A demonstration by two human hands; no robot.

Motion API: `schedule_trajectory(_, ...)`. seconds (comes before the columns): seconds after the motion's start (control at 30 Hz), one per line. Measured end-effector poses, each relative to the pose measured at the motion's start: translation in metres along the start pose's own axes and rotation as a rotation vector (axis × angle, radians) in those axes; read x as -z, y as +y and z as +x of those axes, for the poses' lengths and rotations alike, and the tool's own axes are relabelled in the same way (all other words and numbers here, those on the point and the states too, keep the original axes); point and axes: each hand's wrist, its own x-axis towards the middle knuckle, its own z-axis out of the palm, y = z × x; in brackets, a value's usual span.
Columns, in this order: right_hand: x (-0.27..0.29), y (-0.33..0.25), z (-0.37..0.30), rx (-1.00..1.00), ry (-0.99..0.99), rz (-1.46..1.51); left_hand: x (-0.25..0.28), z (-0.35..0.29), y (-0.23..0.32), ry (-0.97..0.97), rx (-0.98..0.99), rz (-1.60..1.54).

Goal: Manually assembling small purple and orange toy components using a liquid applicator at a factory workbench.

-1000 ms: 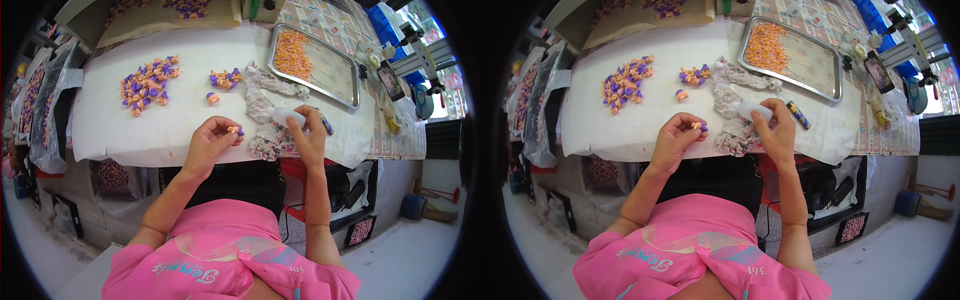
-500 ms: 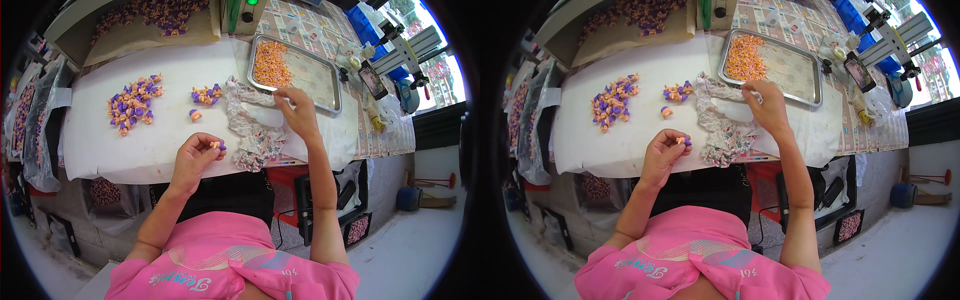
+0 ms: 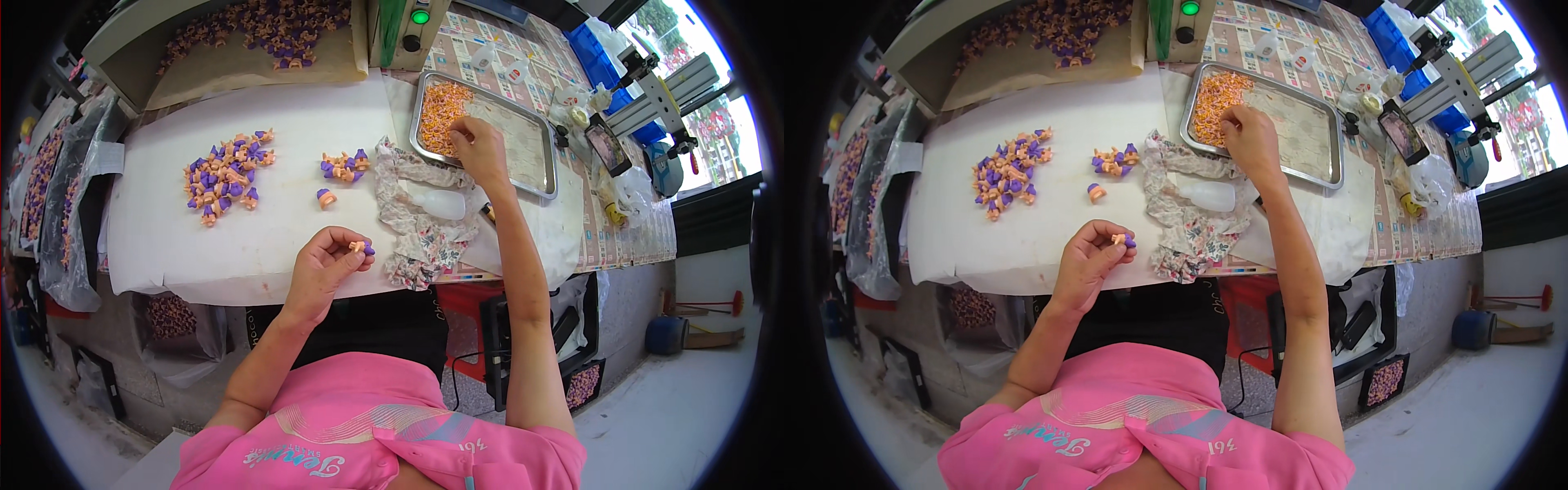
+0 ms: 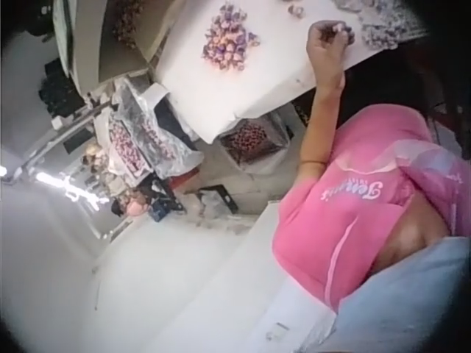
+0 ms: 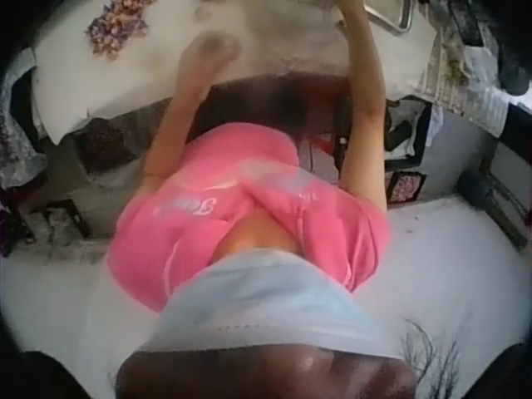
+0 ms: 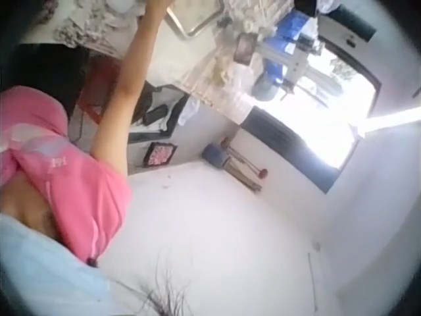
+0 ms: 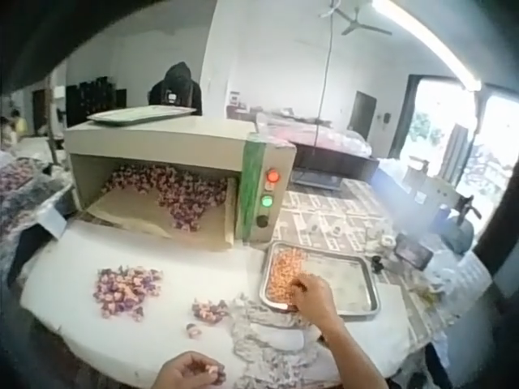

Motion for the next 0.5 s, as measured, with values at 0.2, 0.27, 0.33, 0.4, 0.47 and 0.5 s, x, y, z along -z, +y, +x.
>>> schedule_trajectory(0.2,0.011,-0.01,-0.026,-0.134,-0.045,0.683,0.004,-0.002,0.004,0.006,-0.007,0.019)
schedule_trajectory(0.27,0.009,-0.007,-0.03,-0.099,-0.01,0.644,0.005,-0.002,0.004,0.007,-0.011,0.022)
schedule_trajectory(0.33,0.009,-0.005,-0.032,-0.065,0.026,0.605,0.004,-0.003,0.002,0.006,-0.015,0.026)
schedule_trajectory(0.4,0.012,-0.007,-0.034,-0.179,0.025,0.686,0.002,-0.006,0.001,0.015,-0.01,0.023)
schedule_trajectory(0.47,0.01,-0.002,-0.034,-0.187,0.056,0.684,0.002,-0.008,-0.001,0.015,-0.014,0.023)
schedule_trajectory(0.5,0.008,0.001,-0.033,-0.197,0.091,0.681,0.001,-0.008,-0.002,0.011,-0.016,0.024)
